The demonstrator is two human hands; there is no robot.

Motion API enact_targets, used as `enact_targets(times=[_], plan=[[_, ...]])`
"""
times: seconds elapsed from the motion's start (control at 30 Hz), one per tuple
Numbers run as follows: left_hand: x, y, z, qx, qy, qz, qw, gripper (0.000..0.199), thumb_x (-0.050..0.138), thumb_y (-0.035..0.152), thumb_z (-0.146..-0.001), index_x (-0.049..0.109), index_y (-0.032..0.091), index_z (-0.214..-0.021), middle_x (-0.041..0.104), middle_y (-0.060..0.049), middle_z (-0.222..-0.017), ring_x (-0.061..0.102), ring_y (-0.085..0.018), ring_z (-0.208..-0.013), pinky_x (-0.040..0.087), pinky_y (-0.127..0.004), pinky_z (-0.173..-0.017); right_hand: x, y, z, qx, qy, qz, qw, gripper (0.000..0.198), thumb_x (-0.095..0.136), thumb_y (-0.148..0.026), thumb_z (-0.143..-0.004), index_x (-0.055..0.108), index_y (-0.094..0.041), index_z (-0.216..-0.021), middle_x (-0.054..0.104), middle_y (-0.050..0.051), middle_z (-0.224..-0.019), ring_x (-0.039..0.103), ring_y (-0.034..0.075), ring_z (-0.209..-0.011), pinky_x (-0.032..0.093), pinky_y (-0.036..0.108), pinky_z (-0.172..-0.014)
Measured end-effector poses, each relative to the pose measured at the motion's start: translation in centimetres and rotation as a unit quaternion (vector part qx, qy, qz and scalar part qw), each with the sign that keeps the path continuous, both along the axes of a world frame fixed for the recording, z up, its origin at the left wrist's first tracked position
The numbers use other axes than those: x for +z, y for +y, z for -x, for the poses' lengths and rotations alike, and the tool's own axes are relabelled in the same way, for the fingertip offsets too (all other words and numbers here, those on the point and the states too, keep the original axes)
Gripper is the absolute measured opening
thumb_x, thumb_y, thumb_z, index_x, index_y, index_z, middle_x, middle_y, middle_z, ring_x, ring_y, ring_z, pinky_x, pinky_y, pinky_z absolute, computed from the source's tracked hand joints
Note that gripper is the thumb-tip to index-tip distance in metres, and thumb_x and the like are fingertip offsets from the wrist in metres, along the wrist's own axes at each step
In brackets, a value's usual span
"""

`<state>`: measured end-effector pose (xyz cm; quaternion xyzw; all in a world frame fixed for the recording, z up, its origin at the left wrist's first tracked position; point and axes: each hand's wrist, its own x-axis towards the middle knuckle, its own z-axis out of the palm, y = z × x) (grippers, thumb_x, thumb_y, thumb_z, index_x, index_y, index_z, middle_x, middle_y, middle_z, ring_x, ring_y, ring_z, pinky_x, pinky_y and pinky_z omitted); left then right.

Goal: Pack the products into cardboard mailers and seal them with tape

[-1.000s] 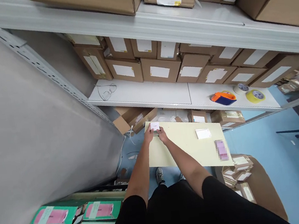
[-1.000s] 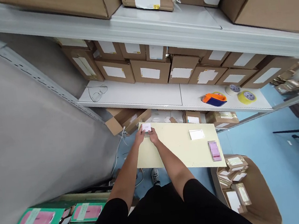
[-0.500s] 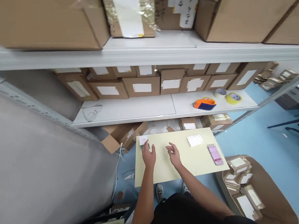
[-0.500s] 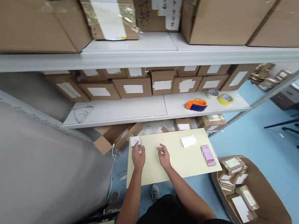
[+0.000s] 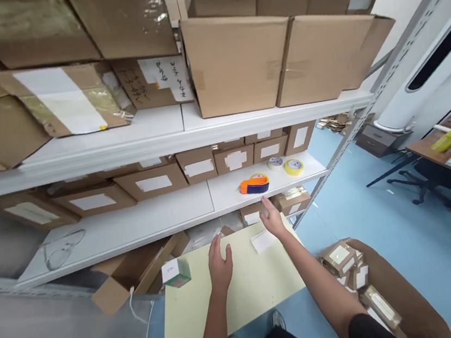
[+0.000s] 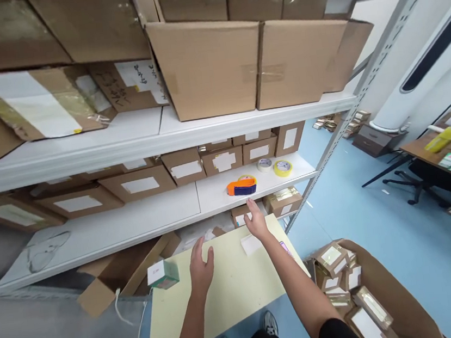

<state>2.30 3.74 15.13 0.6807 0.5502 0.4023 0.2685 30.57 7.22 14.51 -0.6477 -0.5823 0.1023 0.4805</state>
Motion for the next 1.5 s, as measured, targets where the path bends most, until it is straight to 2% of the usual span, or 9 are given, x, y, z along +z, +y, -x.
enact_targets(times=[0.2, 0.43, 0.6, 0.77, 0.93, 1.07, 1.2, 1.33, 1.5], plan=[[-0.2, -1.8, -0.5, 0.004, 0.013, 0.029, 0.999, 0.05, 0.049, 0.048, -0.101, 0.056, 0.027, -0.147, 0.058, -0.012, -0.152, 0.059, -0.03, -0.137, 0.052, -0.051, -0.113, 3.6, 8.6, -5.8, 0.004, -0.09, 0.051, 0.995, 0.061, 0.055, -0.016, -0.086, 0.057, -0.013, -0.147, 0.062, 0.016, -0.146, 0.046, 0.031, -0.147, 0.035, 0.048, -0.126], [-0.5, -3.5, 0.2, 0.016, 0.006, 0.045, 0.999, 0.043, 0.049, 0.053, -0.097, 0.068, 0.032, -0.13, 0.065, -0.01, -0.142, 0.066, -0.03, -0.127, 0.061, -0.049, -0.099, 5.3, 11.2, -6.0, 0.019, -0.168, 0.17, 0.971, 0.038, 0.071, -0.015, -0.082, 0.071, -0.018, -0.12, 0.072, 0.019, -0.127, 0.05, 0.036, -0.136, 0.04, 0.047, -0.114], [1.5, -3.8, 1.3, 0.032, 0.0, 0.035, 0.999, 0.047, 0.052, 0.054, -0.096, 0.066, 0.03, -0.133, 0.056, -0.013, -0.153, 0.074, -0.027, -0.104, 0.066, -0.047, -0.085, 6.9, 9.9, -4.0, 0.011, -0.162, 0.199, 0.966, 0.029, 0.074, -0.016, -0.084, 0.073, -0.019, -0.113, 0.076, 0.016, -0.114, 0.064, 0.033, -0.118, 0.041, 0.043, -0.108], [3.7, -3.8, 4.8, 0.048, -0.002, 0.007, 0.999, 0.048, 0.053, 0.053, -0.095, 0.067, 0.027, -0.134, 0.054, -0.015, -0.154, 0.074, -0.023, -0.09, 0.066, -0.042, -0.077, 8.3, 5.6, 1.6, 0.02, -0.186, 0.138, 0.973, 0.027, 0.071, -0.021, -0.091, 0.071, -0.019, -0.117, 0.073, 0.016, -0.122, 0.064, 0.033, -0.117, 0.04, 0.046, -0.109], [5.0, -3.7, 9.3, 0.08, 0.017, -0.017, 0.996, 0.052, 0.051, 0.051, -0.098, 0.061, 0.025, -0.142, 0.051, -0.016, -0.156, 0.07, -0.018, -0.079, 0.063, -0.044, -0.088, 9.5, 0.9, 8.1, 0.061, -0.181, 0.101, 0.976, 0.022, 0.067, -0.029, -0.096, 0.069, -0.019, -0.116, 0.074, 0.016, -0.116, 0.064, 0.033, -0.115, 0.035, 0.05, -0.116], [4.2, -3.3, 12.1, 0.088, -0.006, -0.007, 0.996, 0.055, 0.051, 0.047, -0.099, 0.055, 0.022, -0.148, 0.05, -0.018, -0.156, 0.068, -0.016, -0.077, 0.062, -0.043, -0.087, 7.7, -2.8, 12.2, 0.093, -0.131, 0.069, 0.985, 0.02, 0.068, -0.029, -0.094, 0.067, -0.022, -0.114, 0.074, 0.013, -0.113, 0.065, 0.033, -0.114, 0.03, 0.054, -0.122], [1.9, -3.2, 14.2, 0.057, -0.015, 0.031, 0.998, 0.054, 0.054, 0.041, -0.097, 0.057, 0.021, -0.147, 0.063, -0.016, -0.138, 0.07, -0.02, -0.087, 0.063, -0.038, -0.08, 3.3, -6.8, 14.5, 0.079, -0.081, 0.1, 0.989, 0.016, 0.074, -0.026, -0.088, 0.066, -0.025, -0.102, 0.074, 0.01, -0.103, 0.067, 0.033, -0.108, 0.033, 0.056, -0.121], [-0.3, -4.1, 16.1, 0.053, -0.022, 0.057, 0.997, 0.053, 0.055, 0.035, -0.095, 0.059, 0.021, -0.145, 0.066, -0.015, -0.131, 0.071, -0.022, -0.097, 0.063, -0.034, -0.079, -1.2, -11.0, 15.0, 0.05, -0.033, 0.154, 0.986, 0.017, 0.079, -0.025, -0.082, 0.065, -0.026, -0.091, 0.074, 0.008, -0.093, 0.068, 0.034, -0.104, 0.035, 0.056, -0.12], [-1.1, -5.9, 18.2, 0.051, -0.012, 0.086, 0.995, 0.055, 0.055, 0.033, -0.092, 0.059, 0.021, -0.145, 0.066, -0.015, -0.135, 0.071, -0.02, -0.096, 0.063, -0.031, -0.077, -5.0, -14.9, 13.8, 0.03, 0.049, 0.164, 0.985, 0.021, 0.08, -0.03, -0.076, 0.06, -0.027, -0.08, 0.073, 0.006, -0.085, 0.067, 0.036, -0.11, 0.037, 0.058, -0.117]])
